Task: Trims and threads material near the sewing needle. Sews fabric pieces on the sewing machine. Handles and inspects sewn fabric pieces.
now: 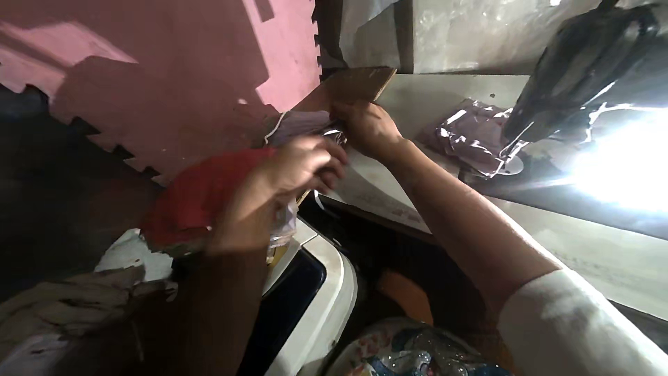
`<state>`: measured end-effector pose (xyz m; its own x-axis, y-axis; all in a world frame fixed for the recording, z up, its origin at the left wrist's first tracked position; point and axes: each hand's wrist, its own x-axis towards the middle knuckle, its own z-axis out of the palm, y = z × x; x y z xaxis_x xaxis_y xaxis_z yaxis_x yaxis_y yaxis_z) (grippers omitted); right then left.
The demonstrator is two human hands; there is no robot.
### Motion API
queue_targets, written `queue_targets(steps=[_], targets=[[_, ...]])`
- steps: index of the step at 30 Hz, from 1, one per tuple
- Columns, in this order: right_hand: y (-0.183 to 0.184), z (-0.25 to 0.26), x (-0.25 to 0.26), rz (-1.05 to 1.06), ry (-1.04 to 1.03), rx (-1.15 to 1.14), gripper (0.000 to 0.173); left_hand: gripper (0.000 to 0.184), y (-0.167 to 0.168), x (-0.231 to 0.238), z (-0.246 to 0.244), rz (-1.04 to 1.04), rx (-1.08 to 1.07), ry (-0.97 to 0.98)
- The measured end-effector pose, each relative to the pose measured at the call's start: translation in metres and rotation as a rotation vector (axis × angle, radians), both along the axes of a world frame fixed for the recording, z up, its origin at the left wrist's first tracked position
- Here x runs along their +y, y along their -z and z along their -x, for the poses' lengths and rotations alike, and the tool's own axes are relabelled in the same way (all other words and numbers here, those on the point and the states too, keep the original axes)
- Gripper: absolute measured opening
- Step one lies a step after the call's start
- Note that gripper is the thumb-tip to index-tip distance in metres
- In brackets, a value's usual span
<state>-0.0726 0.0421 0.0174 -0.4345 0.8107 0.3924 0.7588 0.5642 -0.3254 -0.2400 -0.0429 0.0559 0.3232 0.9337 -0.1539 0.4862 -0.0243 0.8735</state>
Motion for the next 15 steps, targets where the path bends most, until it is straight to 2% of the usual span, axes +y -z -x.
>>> queue_targets(steps=[2, 4, 6, 7, 9, 10, 11, 12, 14, 15], targets=[[-0.006, -0.008, -0.009, -0.036, -0.002, -0.008, 0.023, 0.034, 0.035, -0.005, -0.031, 0.288, -0.322, -0.073], [-0.011, -0.019, -0.025, -0.085, -0.015, -0.022, 0.021, 0.044, 0.062, 0.001, -0.052, 0.377, -0.706, -0.337], [-0.01, -0.033, -0.051, -0.206, -0.039, 0.002, 0.02, 0.046, 0.068, 0.006, -0.067, 0.336, -1.014, -0.529], [-0.006, -0.041, -0.067, -0.287, -0.052, 0.015, 0.022, 0.044, 0.068, 0.004, -0.072, 0.293, -1.111, -0.558], [0.005, -0.055, -0.1, -0.42, -0.087, 0.027, 0.019, 0.036, 0.072, -0.007, -0.082, 0.211, -1.268, -0.497], [0.012, -0.062, -0.117, -0.455, -0.095, 0.021, 0.017, 0.038, 0.076, -0.015, -0.085, 0.203, -1.337, -0.44], [0.021, -0.067, -0.132, -0.477, -0.097, 0.014, 0.015, 0.048, 0.08, -0.025, -0.088, 0.23, -1.362, -0.418], [0.03, -0.073, -0.146, -0.483, -0.095, 0.004, 0.014, 0.052, 0.081, -0.036, -0.091, 0.262, -1.291, -0.44], [0.048, -0.084, -0.17, -0.47, -0.085, -0.019, 0.013, 0.049, 0.09, -0.048, -0.098, 0.262, -0.972, -0.533], [0.056, -0.089, -0.183, -0.453, -0.084, -0.036, 0.014, 0.04, 0.102, -0.045, -0.098, 0.233, -0.843, -0.499]])
